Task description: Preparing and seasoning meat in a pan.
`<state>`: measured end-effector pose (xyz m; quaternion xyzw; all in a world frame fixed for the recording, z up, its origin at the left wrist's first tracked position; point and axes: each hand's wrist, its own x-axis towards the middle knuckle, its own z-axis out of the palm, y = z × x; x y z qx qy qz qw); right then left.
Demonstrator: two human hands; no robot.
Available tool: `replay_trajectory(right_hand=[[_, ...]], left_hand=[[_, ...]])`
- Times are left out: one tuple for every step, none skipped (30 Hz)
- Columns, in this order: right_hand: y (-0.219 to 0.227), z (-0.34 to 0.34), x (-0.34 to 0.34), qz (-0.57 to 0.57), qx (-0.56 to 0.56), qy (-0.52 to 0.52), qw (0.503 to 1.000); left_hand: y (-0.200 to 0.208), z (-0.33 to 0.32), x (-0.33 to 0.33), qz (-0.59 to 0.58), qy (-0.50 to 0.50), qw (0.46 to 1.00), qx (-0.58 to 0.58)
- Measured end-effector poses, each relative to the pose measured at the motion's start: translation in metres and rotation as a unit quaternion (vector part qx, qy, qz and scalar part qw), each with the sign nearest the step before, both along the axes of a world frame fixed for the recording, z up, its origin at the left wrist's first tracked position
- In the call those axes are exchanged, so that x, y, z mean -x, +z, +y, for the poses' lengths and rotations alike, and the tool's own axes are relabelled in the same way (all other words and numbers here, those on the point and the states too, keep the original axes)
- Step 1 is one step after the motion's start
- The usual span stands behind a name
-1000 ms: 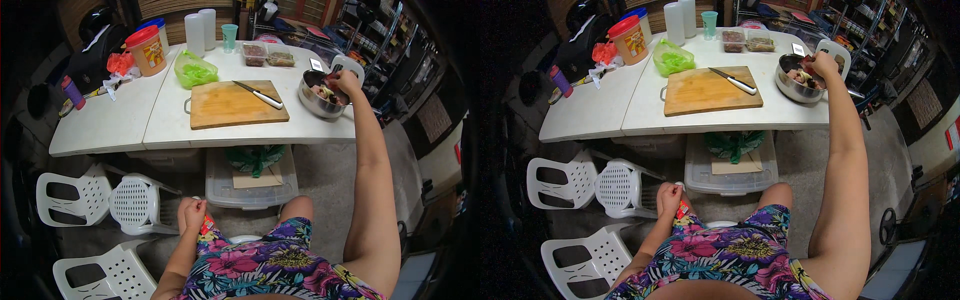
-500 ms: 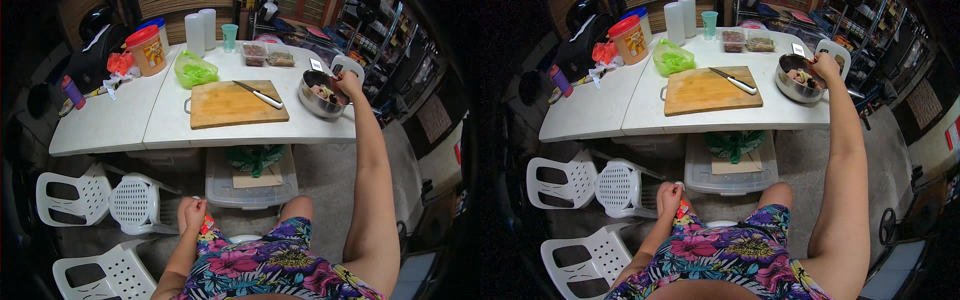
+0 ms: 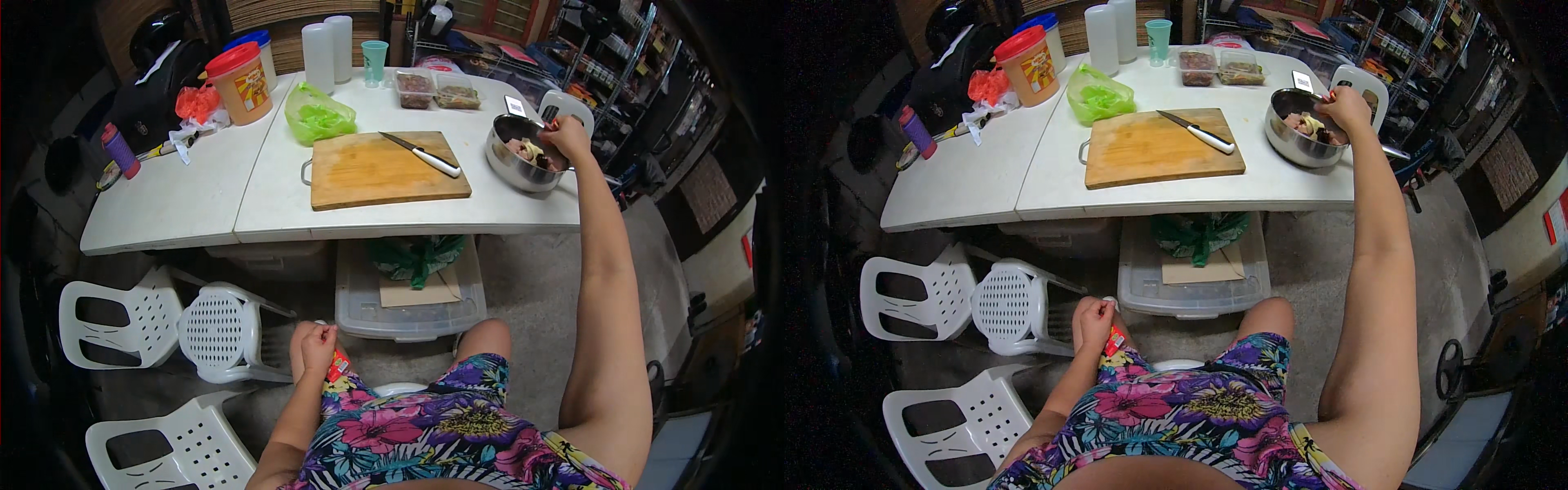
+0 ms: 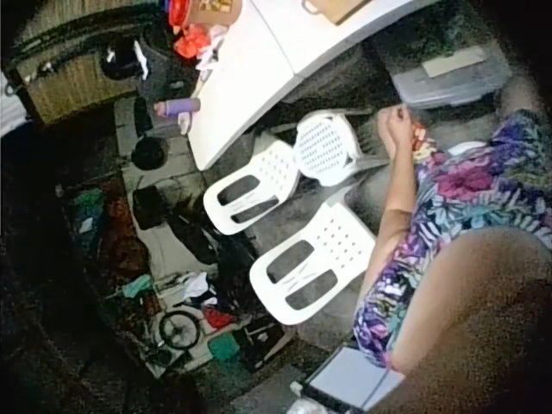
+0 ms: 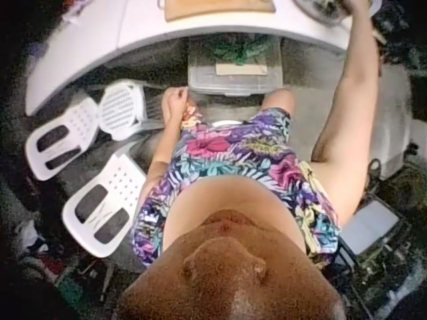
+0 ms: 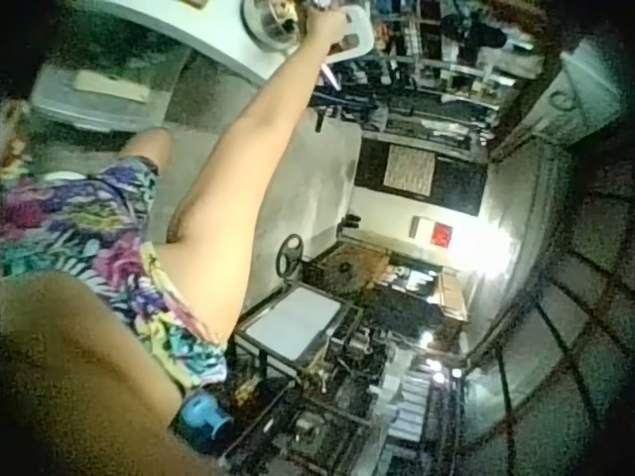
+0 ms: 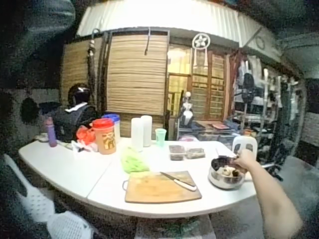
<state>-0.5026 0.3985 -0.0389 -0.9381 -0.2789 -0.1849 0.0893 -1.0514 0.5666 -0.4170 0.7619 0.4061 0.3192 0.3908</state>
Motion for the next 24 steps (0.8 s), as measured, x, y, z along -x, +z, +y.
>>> replay_trajectory(right_hand=[[0.002, 0.003, 0.005, 0.017, 0.013, -0.02, 1.0], [0.002, 0.002, 0.004, 0.016, 0.013, -0.02, 1.0], [0.001, 0.001, 0.003, 0.031, -0.013, -0.015, 0.999], [0.0, 0.001, 0.003, 0.046, -0.038, -0.009, 0.998], [-0.002, -0.003, -0.003, 0.044, -0.038, -0.012, 0.998], [-0.002, -0.007, -0.011, 0.047, -0.022, -0.001, 0.999], [-0.003, -0.012, -0.018, 0.049, -0.006, 0.01, 0.999], [-0.003, -0.008, -0.012, 0.051, -0.006, 0.014, 0.999], [-0.005, -0.004, -0.005, 0.014, -0.01, 0.018, 1.0], [-0.005, -0.001, 0.002, -0.023, -0.013, 0.021, 0.999], [-0.004, -0.003, 0.003, -0.024, -0.013, 0.02, 0.999], [-0.003, -0.004, 0.003, -0.019, -0.019, 0.013, 1.0], [-0.002, -0.006, 0.004, -0.014, -0.024, 0.006, 1.0], [-0.001, -0.007, 0.004, -0.014, -0.025, 0.005, 1.0], [0.0, -0.007, 0.003, 0.01, -0.029, 0.0, 1.0], [0.001, -0.008, 0.003, 0.034, -0.034, -0.004, 0.999], [0.001, -0.008, 0.004, 0.035, -0.034, -0.004, 0.999], [0.0, -0.008, 0.006, 0.048, -0.039, 0.007, 0.998], [0.0, -0.007, 0.007, 0.061, -0.043, 0.018, 0.997], [-0.001, -0.01, 0.003, 0.061, -0.043, 0.016, 0.997], [-0.004, -0.013, 0.0, 0.051, -0.041, 0.023, 0.998], [-0.005, -0.016, -0.004, 0.041, -0.039, 0.029, 0.998], [-0.006, -0.014, -0.001, 0.042, -0.039, 0.031, 0.998], [-0.008, -0.012, 0.003, 0.005, -0.032, 0.023, 0.999]], left_hand=[[0.0, 0.0, 0.001, 0.001, 0.002, 1.0, 0.0], [0.0, 0.0, 0.001, 0.006, 0.001, 1.0, -0.004], [0.001, 0.0, 0.001, 0.01, 0.0, 1.0, -0.008], [0.001, 0.0, 0.001, 0.01, 0.0, 1.0, -0.009], [0.003, -0.001, -0.001, 0.013, -0.002, 1.0, -0.009], [0.004, -0.001, -0.003, 0.015, -0.004, 1.0, -0.011], [0.001, -0.001, -0.005, 0.014, -0.007, 1.0, -0.011], [-0.001, 0.001, -0.003, 0.009, -0.005, 1.0, -0.019], [-0.003, 0.001, 0.0, 0.004, -0.004, 1.0, -0.028], [-0.005, 0.002, 0.002, 0.005, -0.001, 1.0, -0.028], [-0.004, 0.001, 0.002, 0.008, -0.002, 1.0, -0.025], [-0.004, 0.001, 0.001, 0.011, -0.002, 1.0, -0.021], [-0.003, 0.001, 0.0, 0.01, -0.004, 1.0, -0.021], [-0.003, 0.001, 0.0, 0.009, -0.003, 1.0, -0.014], [-0.003, 0.0, -0.001, 0.008, -0.002, 1.0, -0.007], [-0.002, 0.0, -0.001, 0.008, -0.003, 1.0, -0.008], [-0.003, 0.0, -0.001, 0.006, -0.002, 1.0, -0.009], [-0.003, 0.0, 0.0, 0.004, -0.001, 1.0, -0.01], [-0.004, 0.001, 0.0, 0.004, 0.0, 1.0, -0.01], [-0.004, 0.001, -0.001, 0.001, 0.0, 1.0, -0.014], [-0.004, 0.0, -0.001, -0.001, 0.0, 1.0, -0.019], [-0.005, 0.0, -0.001, -0.002, -0.001, 1.0, -0.019], [-0.003, 0.0, 0.0, 0.004, 0.0, 1.0, -0.024], [-0.002, 0.0, 0.001, 0.01, 0.001, 1.0, -0.03]])
